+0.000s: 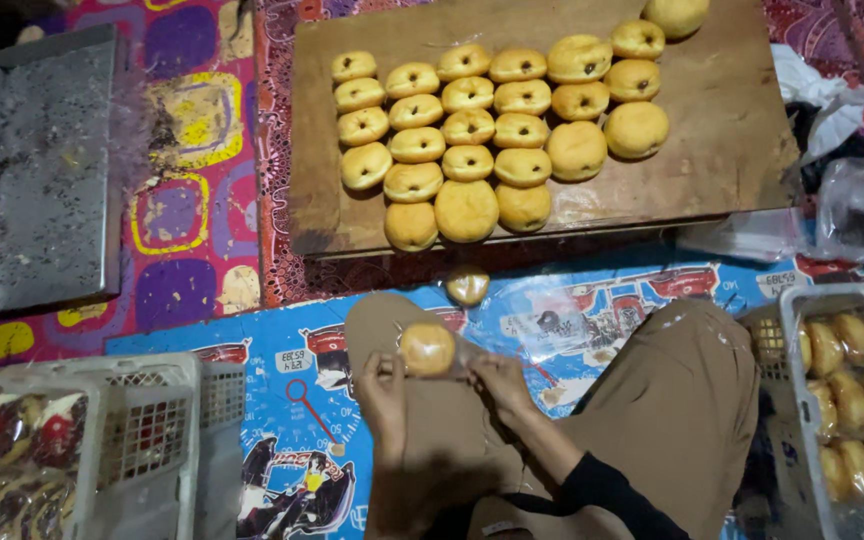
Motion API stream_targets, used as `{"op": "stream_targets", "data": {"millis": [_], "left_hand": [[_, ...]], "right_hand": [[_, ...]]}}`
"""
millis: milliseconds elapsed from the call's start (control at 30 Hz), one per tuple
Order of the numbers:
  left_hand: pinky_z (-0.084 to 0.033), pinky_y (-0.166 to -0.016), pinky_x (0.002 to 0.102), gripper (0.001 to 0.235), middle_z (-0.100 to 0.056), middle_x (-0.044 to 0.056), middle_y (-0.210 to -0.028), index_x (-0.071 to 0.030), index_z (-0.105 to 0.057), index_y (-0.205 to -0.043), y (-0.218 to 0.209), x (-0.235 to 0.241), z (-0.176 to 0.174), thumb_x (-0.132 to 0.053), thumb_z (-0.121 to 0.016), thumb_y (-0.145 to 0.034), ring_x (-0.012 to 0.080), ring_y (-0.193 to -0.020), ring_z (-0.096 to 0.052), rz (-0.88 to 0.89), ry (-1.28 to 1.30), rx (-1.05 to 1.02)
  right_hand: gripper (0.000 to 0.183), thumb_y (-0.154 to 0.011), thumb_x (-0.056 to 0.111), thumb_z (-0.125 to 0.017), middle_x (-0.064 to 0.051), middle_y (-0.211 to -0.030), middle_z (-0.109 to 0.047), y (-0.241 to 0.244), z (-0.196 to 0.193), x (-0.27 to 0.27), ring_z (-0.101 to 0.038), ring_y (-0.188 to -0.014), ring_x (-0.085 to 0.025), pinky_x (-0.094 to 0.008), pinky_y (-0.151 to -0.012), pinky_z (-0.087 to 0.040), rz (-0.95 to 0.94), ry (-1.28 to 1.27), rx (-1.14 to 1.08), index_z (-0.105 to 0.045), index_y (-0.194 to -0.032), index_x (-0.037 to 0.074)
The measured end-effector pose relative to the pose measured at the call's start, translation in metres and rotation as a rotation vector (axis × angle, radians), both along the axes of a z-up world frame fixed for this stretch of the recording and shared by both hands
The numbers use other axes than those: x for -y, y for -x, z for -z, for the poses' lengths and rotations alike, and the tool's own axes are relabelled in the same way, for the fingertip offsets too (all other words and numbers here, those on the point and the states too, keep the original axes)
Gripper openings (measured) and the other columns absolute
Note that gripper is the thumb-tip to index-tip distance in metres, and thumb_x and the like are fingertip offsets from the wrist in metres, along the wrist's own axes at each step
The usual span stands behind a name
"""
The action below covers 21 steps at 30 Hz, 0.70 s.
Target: The person sits on a patterned floor mat and repeatedly picks round buns from a wooden board, places them into clear plastic bags, and transfers the packaged buns into a white plastic crate.
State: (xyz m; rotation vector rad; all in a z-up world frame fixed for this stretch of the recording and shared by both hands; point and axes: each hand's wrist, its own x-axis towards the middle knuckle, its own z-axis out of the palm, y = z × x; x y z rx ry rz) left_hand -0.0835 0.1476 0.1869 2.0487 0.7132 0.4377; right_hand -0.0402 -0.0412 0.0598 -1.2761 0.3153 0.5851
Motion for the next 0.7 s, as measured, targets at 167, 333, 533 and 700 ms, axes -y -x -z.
{"op": "stream_targets", "data": {"millis": [167,333,533,700], "left_hand": [[-0.045,-0.059,0.027,0.025,-0.057,0.005,-0.067,0.002,-0.055,-0.08,-0.021,-0.031,0.047,-0.008,-0.073,-0.094,0.0057,-0.067,-0.048,0.05,0.143,0.067],[-0.047,-0.056,0.029,0.022,-0.055,0.005,-0.066,0.001,-0.058,-0.081,-0.109,-0.004,0.095,-0.008,-0.077,-0.089,0.0085,-0.064,-0.049,0.135,0.191,0.13],[-0.053,-0.074,0.046,0.01,-0.067,0.014,-0.083,-0.001,-0.065,-0.091,-0.161,0.029,0.108,-0.009,-0.072,-0.088,0.0344,-0.081,-0.066,0.193,-0.178,0.052],[-0.047,-0.091,0.052,0.031,-0.059,0.025,-0.108,0.003,-0.065,-0.113,-0.149,0.035,0.08,-0.011,-0.073,-0.085,0.0447,-0.106,-0.057,0.22,-0.382,0.091]], "right_hand": [[0.008,-0.084,0.005,-0.077,-0.011,-0.089,-0.082,-0.065,-0.002,0.099,-0.077,-0.078,-0.015,-0.029,-0.071,-0.061,-0.254,0.365,0.274,-0.08,-0.089,-0.001],[0.055,-0.073,0.035,-0.065,-0.024,-0.128,-0.065,-0.13,-0.037,0.153,-0.07,-0.11,-0.033,-0.036,-0.083,-0.056,-0.2,1.877,0.958,-0.067,-0.121,0.008],[0.033,-0.082,0.016,-0.06,-0.014,-0.12,-0.064,-0.147,0.019,0.098,-0.065,-0.109,-0.031,-0.046,-0.088,-0.048,-0.693,1.248,1.188,-0.069,-0.113,0.009],[0.016,-0.078,0.018,-0.062,-0.009,-0.112,-0.07,-0.167,0.053,0.098,-0.065,-0.104,-0.027,-0.047,-0.091,-0.044,-0.91,1.371,1.231,-0.074,-0.088,0.014]]}}
